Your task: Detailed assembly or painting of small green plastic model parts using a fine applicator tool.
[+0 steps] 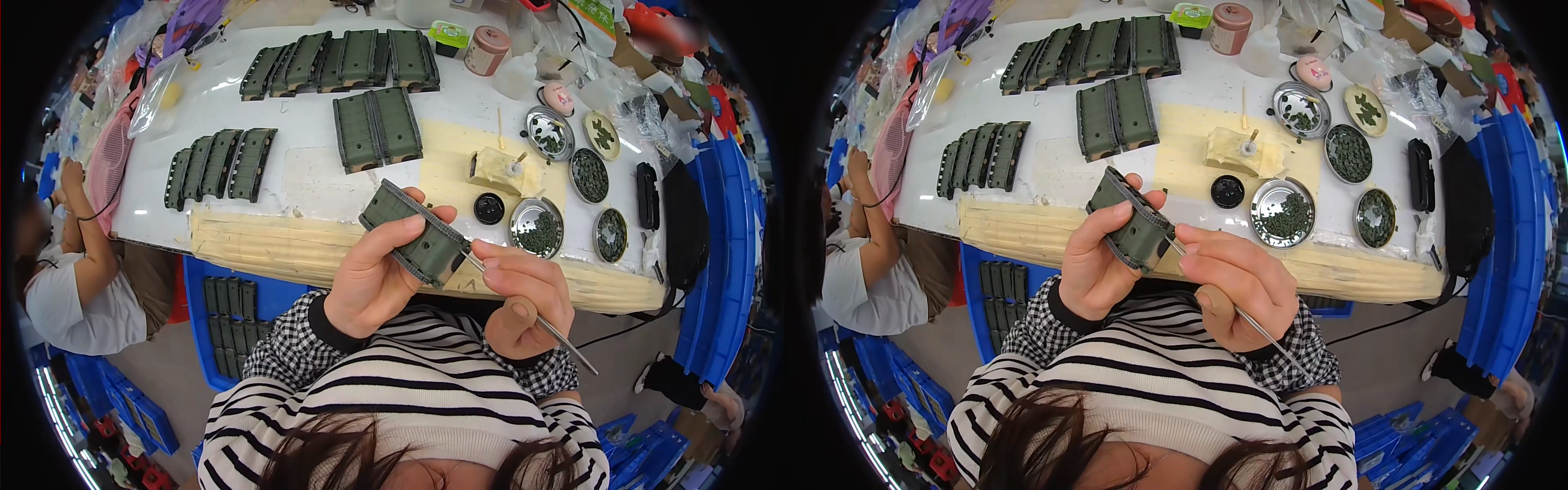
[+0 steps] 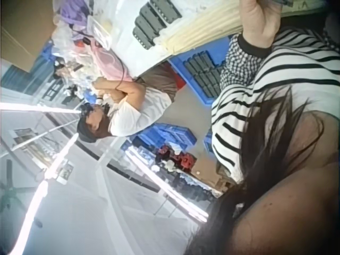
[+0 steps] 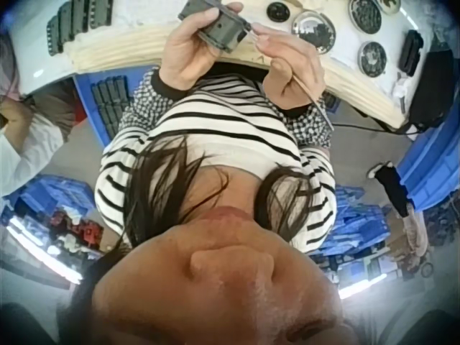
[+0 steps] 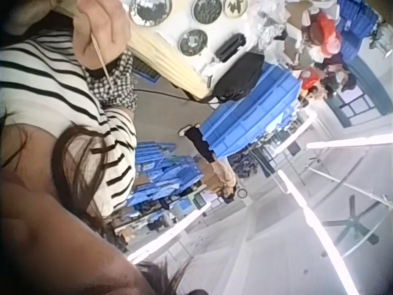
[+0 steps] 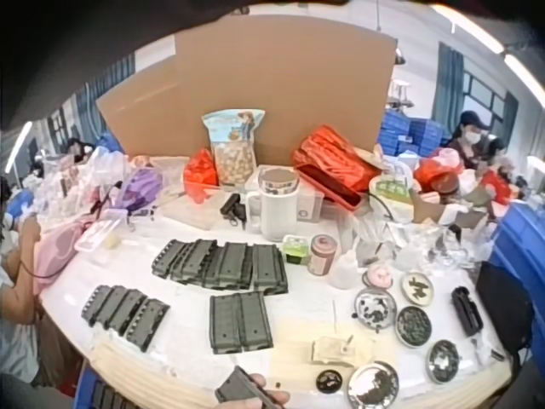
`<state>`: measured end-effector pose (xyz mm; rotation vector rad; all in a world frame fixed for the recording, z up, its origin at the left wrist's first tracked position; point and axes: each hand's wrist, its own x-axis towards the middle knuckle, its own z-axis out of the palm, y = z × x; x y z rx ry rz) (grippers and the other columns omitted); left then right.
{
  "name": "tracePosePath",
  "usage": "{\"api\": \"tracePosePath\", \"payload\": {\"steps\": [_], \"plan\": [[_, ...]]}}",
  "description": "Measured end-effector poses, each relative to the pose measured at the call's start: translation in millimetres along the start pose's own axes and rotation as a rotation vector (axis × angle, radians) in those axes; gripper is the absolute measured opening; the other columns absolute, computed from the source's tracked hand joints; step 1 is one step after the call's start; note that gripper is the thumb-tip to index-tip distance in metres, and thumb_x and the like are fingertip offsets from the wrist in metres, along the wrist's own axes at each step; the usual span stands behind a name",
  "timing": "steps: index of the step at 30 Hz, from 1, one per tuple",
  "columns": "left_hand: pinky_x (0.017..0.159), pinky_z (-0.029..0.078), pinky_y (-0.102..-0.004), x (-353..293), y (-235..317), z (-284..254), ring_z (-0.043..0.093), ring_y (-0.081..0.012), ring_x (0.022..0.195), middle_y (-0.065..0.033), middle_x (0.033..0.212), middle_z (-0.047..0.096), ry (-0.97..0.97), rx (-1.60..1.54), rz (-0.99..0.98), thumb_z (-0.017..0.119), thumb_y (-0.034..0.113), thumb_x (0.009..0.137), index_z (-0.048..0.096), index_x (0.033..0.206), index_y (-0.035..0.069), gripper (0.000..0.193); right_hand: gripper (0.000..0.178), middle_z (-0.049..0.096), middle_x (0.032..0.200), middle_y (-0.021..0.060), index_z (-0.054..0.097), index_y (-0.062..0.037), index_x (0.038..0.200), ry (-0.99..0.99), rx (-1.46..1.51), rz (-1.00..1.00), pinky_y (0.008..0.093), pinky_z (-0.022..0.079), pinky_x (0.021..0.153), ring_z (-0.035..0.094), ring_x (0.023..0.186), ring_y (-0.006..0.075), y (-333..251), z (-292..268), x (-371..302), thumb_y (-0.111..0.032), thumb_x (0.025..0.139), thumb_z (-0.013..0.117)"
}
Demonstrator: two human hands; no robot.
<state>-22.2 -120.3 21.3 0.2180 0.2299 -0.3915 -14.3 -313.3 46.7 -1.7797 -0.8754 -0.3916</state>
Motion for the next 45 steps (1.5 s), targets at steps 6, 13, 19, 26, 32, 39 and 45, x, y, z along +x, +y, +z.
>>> {"api": "tracePosePath", "payload": {"steps": [6,13,19,26,32,39,45], "plan": [[0.087,0.056,-0.0388,-0.5,-0.4,-0.9,0.062,-0.0226,0.105,-0.0149,0.120,0.059,-0.007,0.020,-0.002,0.056,0.008,0.093,0.048,0.120,0.014,0.028,0.015,0.063,0.105,0.0191,0.059,0.0020,0.105,0.006,-0.002,-0.013,0.0354,0.057,0.082,0.067,0.098,0.0323,0.8,0.6,-0.7,-0.006,0.093,0.055],[0.088,0.055,-0.0388,1.1,-0.6,-1.1,0.062,-0.0232,0.106,-0.0155,0.121,0.058,0.031,0.019,0.001,0.056,0.008,0.093,0.048,0.121,0.013,0.029,0.024,0.063,0.101,0.0188,0.059,0.0026,0.105,0.068,0.079,0.001,0.0351,0.056,0.080,0.068,0.096,0.0318,8.6,4.1,-3.4,-0.018,0.098,0.050],[0.091,0.054,-0.0404,5.1,18.3,11.1,0.061,-0.0257,0.109,-0.0179,0.124,0.056,0.065,0.155,0.087,0.053,0.009,0.094,0.042,0.132,0.012,0.039,0.052,0.064,0.096,0.0184,0.060,0.0016,0.098,0.309,0.243,0.150,0.0317,0.054,0.076,0.067,0.085,0.0252,7.0,2.8,0.3,-0.046,0.100,0.039],[0.101,0.049,-0.0389,3.3,29.4,16.5,0.041,-0.0290,0.130,-0.0244,0.139,0.038,-0.076,0.155,0.250,0.049,0.022,0.099,0.026,0.148,0.010,0.055,0.047,0.067,0.092,0.0181,0.061,0.0014,0.098,0.284,0.206,0.142,0.0314,0.052,0.076,0.065,0.082,0.0225,15.3,-4.2,-8.1,-0.042,0.100,0.044],[0.097,0.054,-0.0299,10.7,23.1,11.2,0.052,-0.0257,0.111,-0.0161,0.126,0.042,-0.132,-0.323,-0.028,0.058,0.042,0.092,0.033,0.141,0.000,0.070,0.033,0.067,0.092,0.0180,0.062,0.0029,0.099,0.297,0.280,0.118,0.0314,0.053,0.078,0.065,0.085,0.0237,13.7,-1.4,-9.2,-0.029,0.096,0.056],[0.090,0.056,-0.0247,17.6,15.8,22.0,0.060,-0.0217,0.106,-0.0165,0.112,0.055,-0.041,-0.334,-0.073,0.059,0.045,0.090,0.047,0.118,-0.005,0.058,0.021,0.066,0.095,0.0185,0.064,0.0031,0.099,0.257,0.289,0.128,0.0323,0.053,0.079,0.066,0.087,0.0250,11.1,-0.8,-11.9,-0.016,0.091,0.062],[0.096,0.054,-0.0304,15.3,13.0,21.2,0.059,-0.0244,0.109,-0.0159,0.120,0.053,-0.057,-0.226,-0.026,0.052,0.041,0.096,0.045,0.123,0.001,0.050,0.017,0.066,0.094,0.0175,0.064,0.0042,0.099,0.236,0.195,0.171,0.0310,0.052,0.078,0.066,0.085,0.0244,11.6,-11.4,-12.3,-0.009,0.088,0.064]]}}
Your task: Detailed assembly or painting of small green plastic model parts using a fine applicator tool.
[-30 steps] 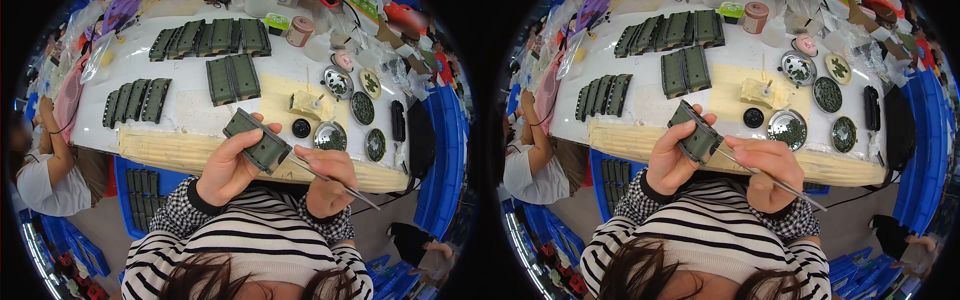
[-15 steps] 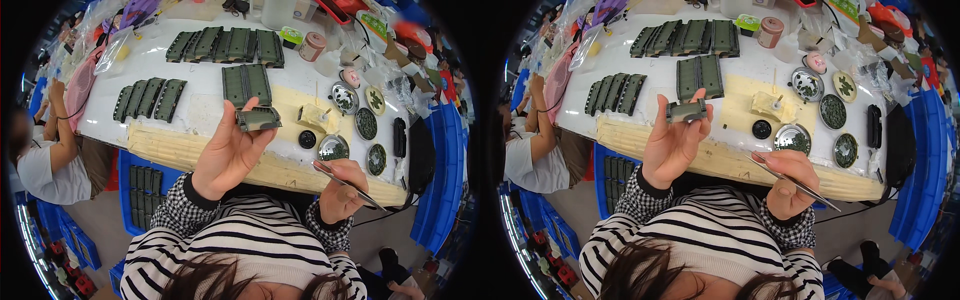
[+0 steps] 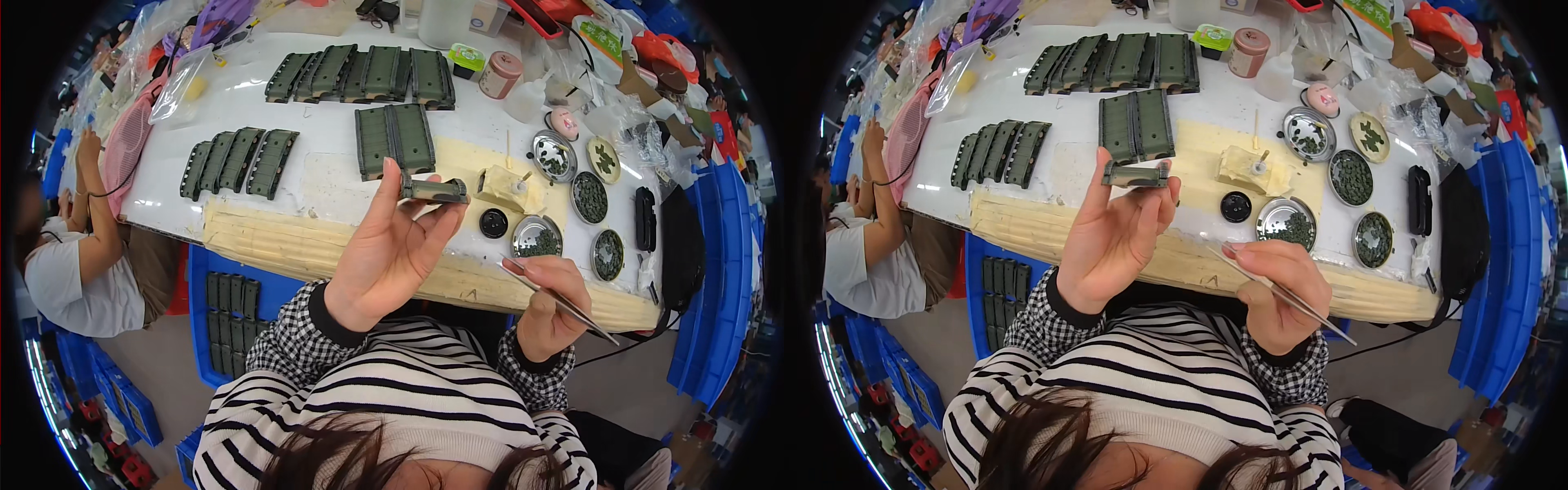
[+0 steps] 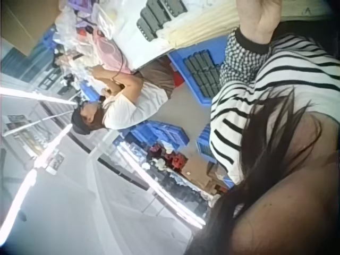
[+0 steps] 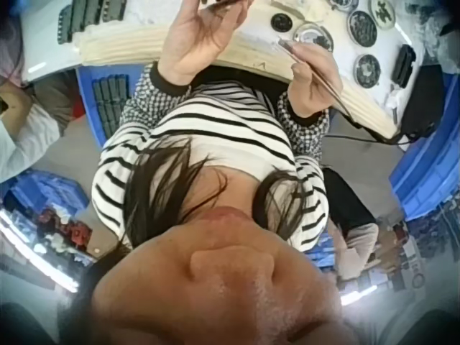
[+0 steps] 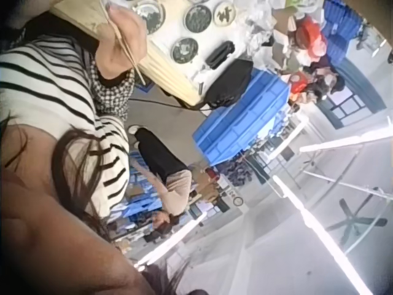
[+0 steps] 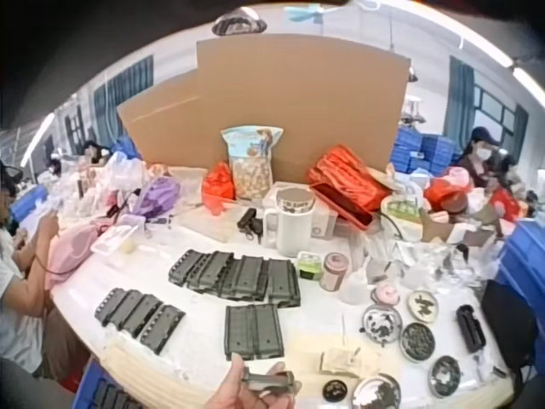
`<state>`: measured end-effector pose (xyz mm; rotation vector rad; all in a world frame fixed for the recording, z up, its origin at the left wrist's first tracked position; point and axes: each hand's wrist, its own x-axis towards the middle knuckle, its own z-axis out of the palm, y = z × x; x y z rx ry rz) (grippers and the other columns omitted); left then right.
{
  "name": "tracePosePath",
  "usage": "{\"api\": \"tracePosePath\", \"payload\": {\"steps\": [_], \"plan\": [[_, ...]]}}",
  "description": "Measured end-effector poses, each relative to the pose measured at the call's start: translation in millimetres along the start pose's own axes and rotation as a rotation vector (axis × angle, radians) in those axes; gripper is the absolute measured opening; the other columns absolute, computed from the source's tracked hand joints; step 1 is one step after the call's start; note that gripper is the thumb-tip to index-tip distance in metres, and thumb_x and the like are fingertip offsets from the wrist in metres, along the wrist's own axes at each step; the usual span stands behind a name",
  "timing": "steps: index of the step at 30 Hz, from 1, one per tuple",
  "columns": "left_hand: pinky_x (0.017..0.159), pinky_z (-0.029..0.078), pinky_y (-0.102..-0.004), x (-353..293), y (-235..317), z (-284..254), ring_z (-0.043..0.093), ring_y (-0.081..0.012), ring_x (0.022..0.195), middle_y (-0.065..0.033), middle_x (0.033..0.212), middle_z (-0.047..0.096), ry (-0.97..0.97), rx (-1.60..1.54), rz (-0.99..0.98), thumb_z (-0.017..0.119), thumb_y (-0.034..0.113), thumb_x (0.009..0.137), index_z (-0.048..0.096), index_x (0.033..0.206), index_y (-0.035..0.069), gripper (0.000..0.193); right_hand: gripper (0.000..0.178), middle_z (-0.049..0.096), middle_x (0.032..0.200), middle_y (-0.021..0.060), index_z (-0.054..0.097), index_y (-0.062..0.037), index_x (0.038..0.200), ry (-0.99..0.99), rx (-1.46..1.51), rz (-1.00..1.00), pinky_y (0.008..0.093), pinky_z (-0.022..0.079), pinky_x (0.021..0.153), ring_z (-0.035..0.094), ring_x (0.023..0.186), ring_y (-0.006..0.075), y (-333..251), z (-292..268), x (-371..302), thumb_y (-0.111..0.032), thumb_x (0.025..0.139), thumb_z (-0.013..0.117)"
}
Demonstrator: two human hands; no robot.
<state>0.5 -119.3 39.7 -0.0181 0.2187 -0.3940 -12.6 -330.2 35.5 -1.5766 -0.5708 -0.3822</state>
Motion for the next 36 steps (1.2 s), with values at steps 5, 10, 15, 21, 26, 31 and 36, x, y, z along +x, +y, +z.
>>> {"api": "tracePosePath", "payload": {"steps": [5,10,15,21,26,31,36], "plan": [[0.103,0.047,-0.0421,-10.7,-1.9,-3.4,0.044,-0.0415,0.128,-0.0304,0.130,0.047,0.016,0.442,0.192,0.043,0.023,0.101,0.022,0.148,0.011,0.053,0.010,0.066,0.086,0.0081,0.064,0.0053,0.097,0.123,-0.180,0.328,0.0221,0.048,0.071,0.061,0.076,0.0107,7.3,-33.2,4.4,-0.003,0.091,0.060],[0.102,0.047,-0.0449,-11.4,-3.5,-5.7,0.048,-0.0414,0.125,-0.0293,0.128,0.049,0.051,0.667,0.130,0.045,0.004,0.091,0.013,0.150,0.012,0.068,0.011,0.064,0.080,0.0049,0.065,0.0042,0.093,0.074,-0.356,0.322,0.0216,0.041,0.060,0.053,0.066,0.0081,36.7,-52.6,-10.1,-0.006,0.090,0.064],[0.098,0.050,-0.0460,-12.8,-8.1,1.0,0.050,-0.0395,0.124,-0.0261,0.126,0.051,0.107,0.743,0.147,0.047,-0.003,0.085,0.013,0.151,0.015,0.076,0.009,0.061,0.076,0.0073,0.066,0.0012,0.091,0.038,-0.517,0.215,0.0249,0.040,0.057,0.052,0.063,0.0128,42.8,-45.7,-4.0,-0.007,0.088,0.066],[0.096,0.052,-0.0441,-13.9,-10.4,2.4,0.056,-0.0378,0.118,-0.0228,0.130,0.049,0.146,0.829,0.129,0.049,-0.002,0.090,0.013,0.151,0.016,0.073,0.009,0.061,0.077,0.0092,0.067,0.0006,0.090,0.024,-0.546,0.210,0.0277,0.041,0.058,0.053,0.064,0.0172,43.0,-45.0,-2.5,-0.008,0.087,0.066],[0.093,0.054,-0.0427,-14.6,-16.2,-0.9,0.059,-0.0344,0.113,-0.0214,0.133,0.047,0.059,0.886,0.206,0.046,0.000,0.094,0.018,0.148,0.017,0.063,0.009,0.061,0.077,0.0092,0.066,0.0007,0.090,0.034,-0.567,0.164,0.0277,0.041,0.058,0.054,0.065,0.0177,43.7,-46.5,-2.4,-0.008,0.087,0.067],[0.086,0.057,-0.0381,-15.0,-15.2,-7.6,0.061,-0.0308,0.110,-0.0173,0.135,0.046,0.052,0.946,0.119,0.043,0.011,0.100,0.040,0.127,0.009,0.027,0.010,0.062,0.077,0.0094,0.066,0.0007,0.090,0.002,-0.577,0.164,0.0283,0.041,0.058,0.054,0.065,0.0186,40.6,-48.2,-0.2,-0.008,0.086,0.068],[0.082,0.058,-0.0358,-14.8,-16.3,-10.5,0.062,-0.0293,0.109,-0.0153,0.133,0.047,0.026,0.996,0.073,0.043,0.020,0.102,0.048,0.108,0.006,0.016,0.009,0.063,0.078,0.0098,0.067,0.0005,0.089,-0.035,-0.619,0.150,0.0287,0.042,0.059,0.055,0.065,0.0196,37.1,-46.7,2.5,-0.007,0.085,0.068]]}}
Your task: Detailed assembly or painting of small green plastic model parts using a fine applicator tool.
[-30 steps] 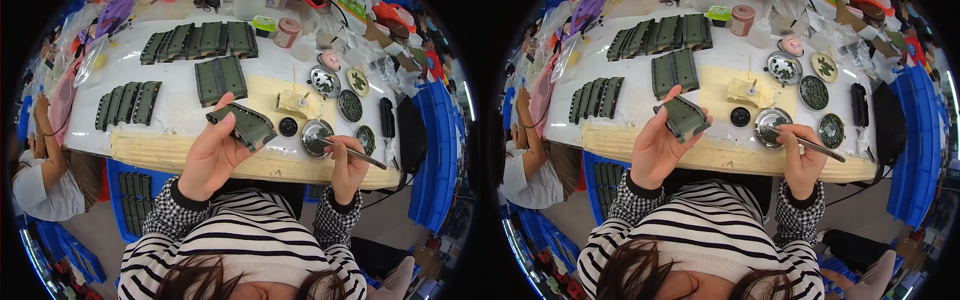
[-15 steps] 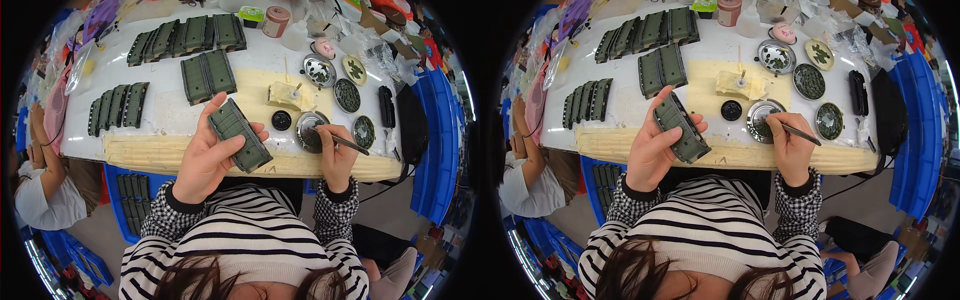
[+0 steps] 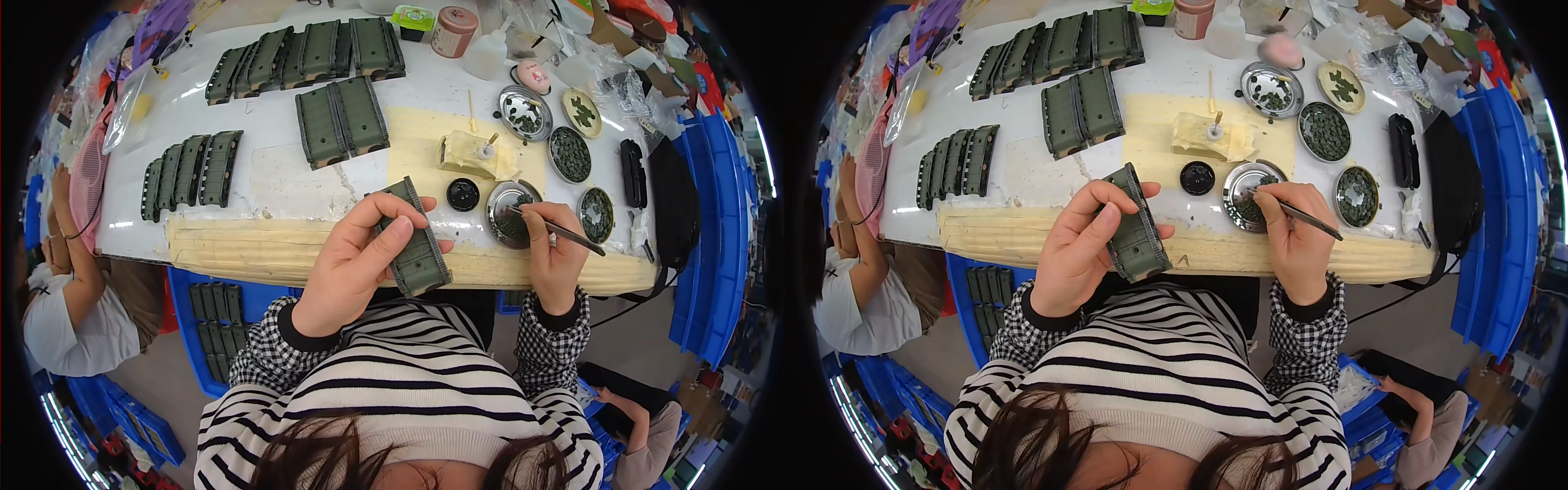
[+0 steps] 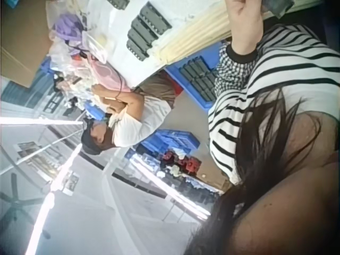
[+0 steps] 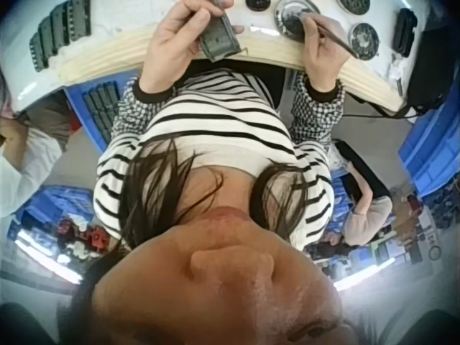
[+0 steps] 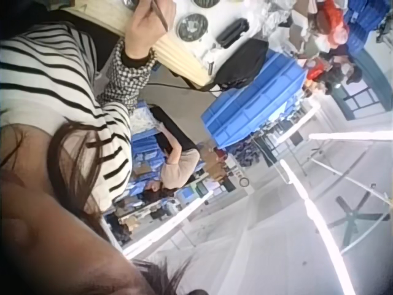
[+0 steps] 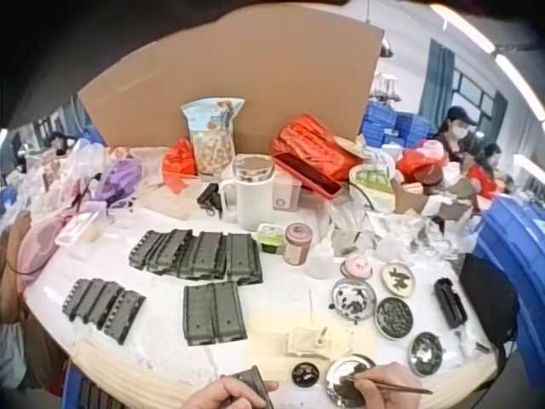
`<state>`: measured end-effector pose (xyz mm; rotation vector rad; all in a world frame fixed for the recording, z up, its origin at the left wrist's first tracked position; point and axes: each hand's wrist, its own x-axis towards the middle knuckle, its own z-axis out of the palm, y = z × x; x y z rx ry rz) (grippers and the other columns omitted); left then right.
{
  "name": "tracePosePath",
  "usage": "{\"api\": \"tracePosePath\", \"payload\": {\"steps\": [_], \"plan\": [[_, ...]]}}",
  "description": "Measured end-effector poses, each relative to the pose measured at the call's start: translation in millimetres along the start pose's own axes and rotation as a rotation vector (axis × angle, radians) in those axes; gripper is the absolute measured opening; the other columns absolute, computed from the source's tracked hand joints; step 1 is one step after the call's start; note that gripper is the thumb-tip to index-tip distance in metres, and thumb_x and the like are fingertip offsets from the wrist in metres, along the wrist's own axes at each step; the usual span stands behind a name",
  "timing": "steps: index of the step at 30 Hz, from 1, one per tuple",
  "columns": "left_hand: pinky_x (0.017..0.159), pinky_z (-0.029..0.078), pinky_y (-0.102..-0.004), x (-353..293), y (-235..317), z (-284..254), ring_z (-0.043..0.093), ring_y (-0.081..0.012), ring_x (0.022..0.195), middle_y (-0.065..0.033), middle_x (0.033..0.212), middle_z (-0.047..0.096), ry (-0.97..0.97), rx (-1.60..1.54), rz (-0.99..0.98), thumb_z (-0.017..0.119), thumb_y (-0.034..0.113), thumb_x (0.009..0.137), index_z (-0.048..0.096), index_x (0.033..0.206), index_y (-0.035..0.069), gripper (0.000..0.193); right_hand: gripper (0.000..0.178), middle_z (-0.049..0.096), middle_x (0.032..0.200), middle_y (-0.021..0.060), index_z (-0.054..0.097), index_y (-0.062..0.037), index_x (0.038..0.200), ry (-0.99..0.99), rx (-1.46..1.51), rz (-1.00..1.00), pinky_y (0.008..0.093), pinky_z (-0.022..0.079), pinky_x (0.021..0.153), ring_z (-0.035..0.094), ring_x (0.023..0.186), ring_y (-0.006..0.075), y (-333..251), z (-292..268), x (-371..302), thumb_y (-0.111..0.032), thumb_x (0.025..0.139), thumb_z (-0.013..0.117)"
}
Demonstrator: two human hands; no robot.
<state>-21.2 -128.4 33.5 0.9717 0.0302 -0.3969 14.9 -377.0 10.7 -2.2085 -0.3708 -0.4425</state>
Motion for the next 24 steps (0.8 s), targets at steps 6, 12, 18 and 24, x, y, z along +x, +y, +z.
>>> {"api": "tracePosePath", "payload": {"steps": [6,12,18,24], "plan": [[0.082,0.057,-0.0330,5.4,-2.9,1.0,0.062,-0.0270,0.109,-0.0142,0.130,0.048,-0.086,0.074,-0.058,0.041,0.022,0.103,0.047,0.102,0.004,0.019,0.008,0.066,0.081,0.0103,0.066,0.0022,0.088,0.006,0.250,0.032,0.0285,0.044,0.063,0.058,0.069,0.0194,-20.6,-1.3,-0.9,-0.006,0.086,0.066],[0.083,0.051,-0.0246,13.6,-2.8,5.2,0.056,-0.0102,0.101,-0.0077,0.117,0.052,-0.208,0.117,-0.046,0.040,0.024,0.104,0.048,0.101,0.005,0.021,0.011,0.067,0.081,0.0102,0.067,0.0006,0.091,-0.147,0.485,-0.169,0.0289,0.047,0.065,0.061,0.070,0.0207,-58.4,5.4,14.7,-0.007,0.085,0.068],[0.074,0.049,-0.0217,13.9,-5.1,2.4,0.057,-0.0062,0.086,-0.0005,0.094,0.053,-0.192,0.146,-0.013,0.042,0.027,0.104,0.049,0.099,0.003,0.025,0.011,0.067,0.081,0.0099,0.067,0.0000,0.092,-0.207,0.477,-0.163,0.0295,0.050,0.068,0.063,0.071,0.0217,-63.2,11.2,16.3,-0.008,0.085,0.068],[0.057,0.040,-0.0162,15.2,-7.9,-4.1,0.044,-0.0011,0.068,0.0025,0.087,0.049,-0.210,-0.047,-0.147,0.040,0.032,0.104,0.048,0.093,0.008,0.026,0.013,0.068,0.085,0.0104,0.067,0.0020,0.093,-0.184,0.561,-0.126,0.0296,0.052,0.069,0.065,0.075,0.0227,-62.2,11.2,12.1,-0.007,0.085,0.068]]}}
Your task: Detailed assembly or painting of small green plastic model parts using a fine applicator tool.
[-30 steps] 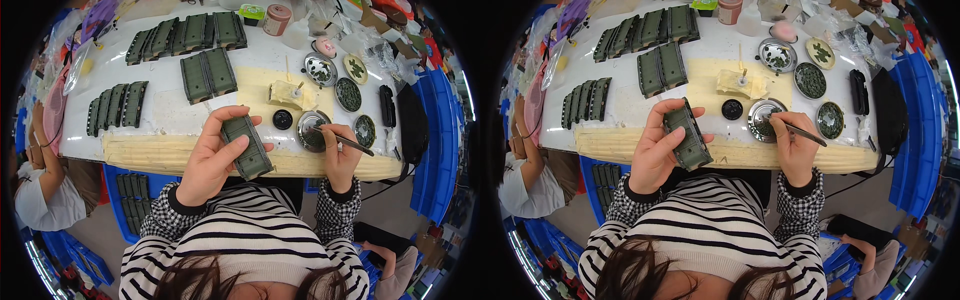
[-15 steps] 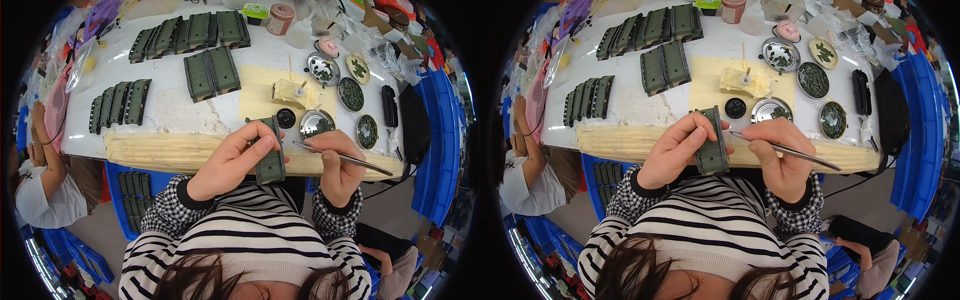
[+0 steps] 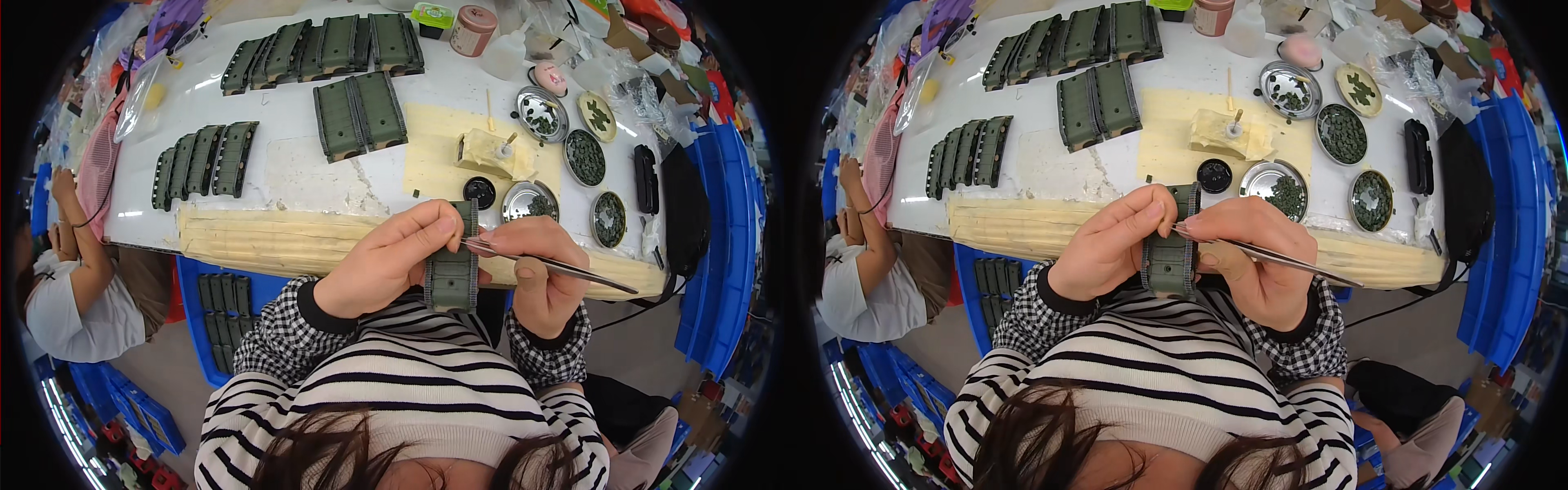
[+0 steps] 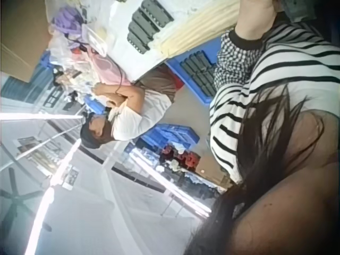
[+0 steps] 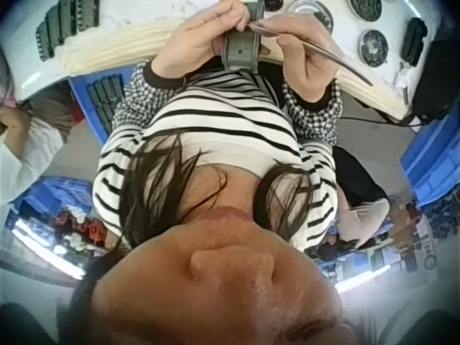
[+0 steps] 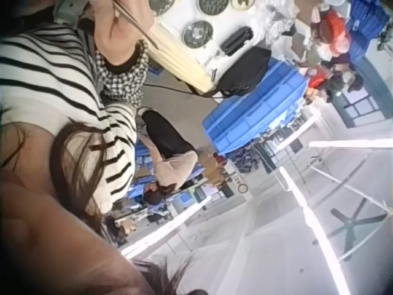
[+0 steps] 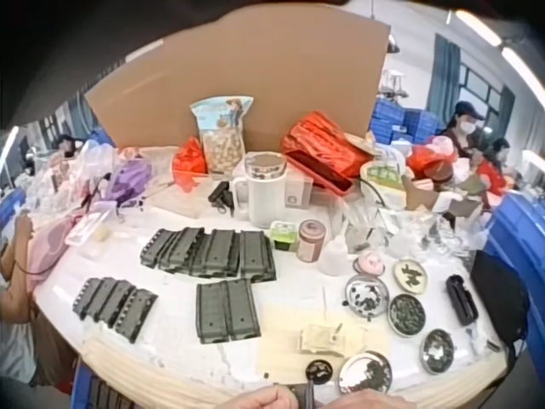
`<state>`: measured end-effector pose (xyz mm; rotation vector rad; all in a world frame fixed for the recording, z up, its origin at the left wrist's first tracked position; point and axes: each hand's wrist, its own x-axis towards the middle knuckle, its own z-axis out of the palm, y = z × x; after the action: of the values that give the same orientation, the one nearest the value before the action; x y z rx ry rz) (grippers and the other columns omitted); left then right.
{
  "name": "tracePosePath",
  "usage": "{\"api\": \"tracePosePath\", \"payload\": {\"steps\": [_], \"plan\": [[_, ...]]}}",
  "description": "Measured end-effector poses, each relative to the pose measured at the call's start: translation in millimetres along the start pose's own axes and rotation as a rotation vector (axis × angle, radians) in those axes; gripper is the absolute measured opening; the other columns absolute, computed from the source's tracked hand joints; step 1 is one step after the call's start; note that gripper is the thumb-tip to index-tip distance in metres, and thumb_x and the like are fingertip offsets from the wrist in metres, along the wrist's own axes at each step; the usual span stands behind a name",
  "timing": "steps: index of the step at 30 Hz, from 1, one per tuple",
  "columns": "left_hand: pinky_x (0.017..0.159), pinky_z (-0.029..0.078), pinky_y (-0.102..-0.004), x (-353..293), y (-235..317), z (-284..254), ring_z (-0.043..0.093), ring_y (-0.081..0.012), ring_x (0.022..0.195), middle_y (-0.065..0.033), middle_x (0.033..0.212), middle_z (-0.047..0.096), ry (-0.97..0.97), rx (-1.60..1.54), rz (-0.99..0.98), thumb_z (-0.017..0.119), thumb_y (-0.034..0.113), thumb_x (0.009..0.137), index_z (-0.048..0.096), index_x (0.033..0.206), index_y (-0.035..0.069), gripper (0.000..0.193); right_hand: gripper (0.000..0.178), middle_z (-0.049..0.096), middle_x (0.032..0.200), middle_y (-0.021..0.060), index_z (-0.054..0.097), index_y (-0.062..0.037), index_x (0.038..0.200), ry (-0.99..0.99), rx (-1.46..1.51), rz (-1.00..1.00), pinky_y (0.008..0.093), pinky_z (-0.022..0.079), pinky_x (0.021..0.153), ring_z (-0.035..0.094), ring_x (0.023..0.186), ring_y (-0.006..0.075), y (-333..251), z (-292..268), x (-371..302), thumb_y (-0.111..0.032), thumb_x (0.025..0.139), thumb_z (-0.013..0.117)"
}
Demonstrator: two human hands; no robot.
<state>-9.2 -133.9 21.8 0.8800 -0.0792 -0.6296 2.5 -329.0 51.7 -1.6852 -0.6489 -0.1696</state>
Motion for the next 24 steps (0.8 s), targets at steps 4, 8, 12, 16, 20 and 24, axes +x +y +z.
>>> {"api": "tracePosePath", "payload": {"steps": [4,8,12,16,20,24], "plan": [[0.075,0.041,-0.0229,-3.0,8.7,3.6,0.045,-0.0076,0.084,0.0015,0.090,0.045,-0.058,-0.103,-0.071,0.038,0.030,0.104,0.047,0.093,0.009,0.026,0.016,0.070,0.088,0.0112,0.068,0.0031,0.095,-0.069,-0.064,-0.027,0.0299,0.052,0.070,0.066,0.078,0.0236,-0.8,-3.2,0.5,-0.006,0.082,0.069],[0.076,0.041,-0.0228,-4.3,8.4,8.6,0.045,-0.0074,0.083,0.0018,0.090,0.045,-0.045,-0.156,-0.072,0.039,0.030,0.104,0.047,0.094,0.008,0.026,0.020,0.070,0.089,0.0114,0.068,0.0028,0.096,-0.076,-0.053,0.048,0.0306,0.053,0.071,0.067,0.080,0.0248,-4.8,-1.7,-2.1,-0.007,0.079,0.072],[0.075,0.041,-0.0225,-5.0,6.3,7.5,0.045,-0.0070,0.083,0.0021,0.089,0.044,-0.041,-0.185,-0.077,0.039,0.030,0.104,0.048,0.095,0.008,0.026,0.022,0.070,0.090,0.0116,0.068,0.0022,0.095,-0.078,-0.067,0.055,0.0310,0.054,0.070,0.068,0.081,0.0254,-7.1,0.0,-2.6,-0.010,0.077,0.074],[0.074,0.040,-0.0217,-6.1,8.7,7.5,0.045,-0.0063,0.083,0.0023,0.089,0.045,-0.063,-0.197,-0.086,0.038,0.030,0.104,0.048,0.095,0.008,0.025,0.024,0.070,0.090,0.0118,0.069,0.0012,0.094,-0.098,-0.144,-0.055,0.0307,0.055,0.068,0.068,0.081,0.0255,-6.6,-0.8,1.2,-0.013,0.077,0.075],[0.073,0.040,-0.0211,-6.5,7.4,7.7,0.045,-0.0058,0.082,0.0024,0.089,0.045,-0.048,-0.195,-0.085,0.038,0.029,0.104,0.048,0.095,0.008,0.025,0.025,0.069,0.090,0.0121,0.069,0.0005,0.095,-0.102,-0.189,-0.090,0.0305,0.055,0.068,0.068,0.080,0.0256,-6.4,1.2,0.5,-0.015,0.076,0.076],[0.073,0.040,-0.0213,-7.6,4.5,6.4,0.044,-0.0060,0.081,0.0026,0.088,0.044,-0.008,-0.197,-0.087,0.039,0.029,0.104,0.048,0.093,0.008,0.025,0.024,0.069,0.090,0.0127,0.069,0.0009,0.094,-0.112,-0.213,-0.088,0.0311,0.055,0.068,0.069,0.081,0.0260,-8.4,3.2,-0.4,-0.015,0.077,0.075]]}}
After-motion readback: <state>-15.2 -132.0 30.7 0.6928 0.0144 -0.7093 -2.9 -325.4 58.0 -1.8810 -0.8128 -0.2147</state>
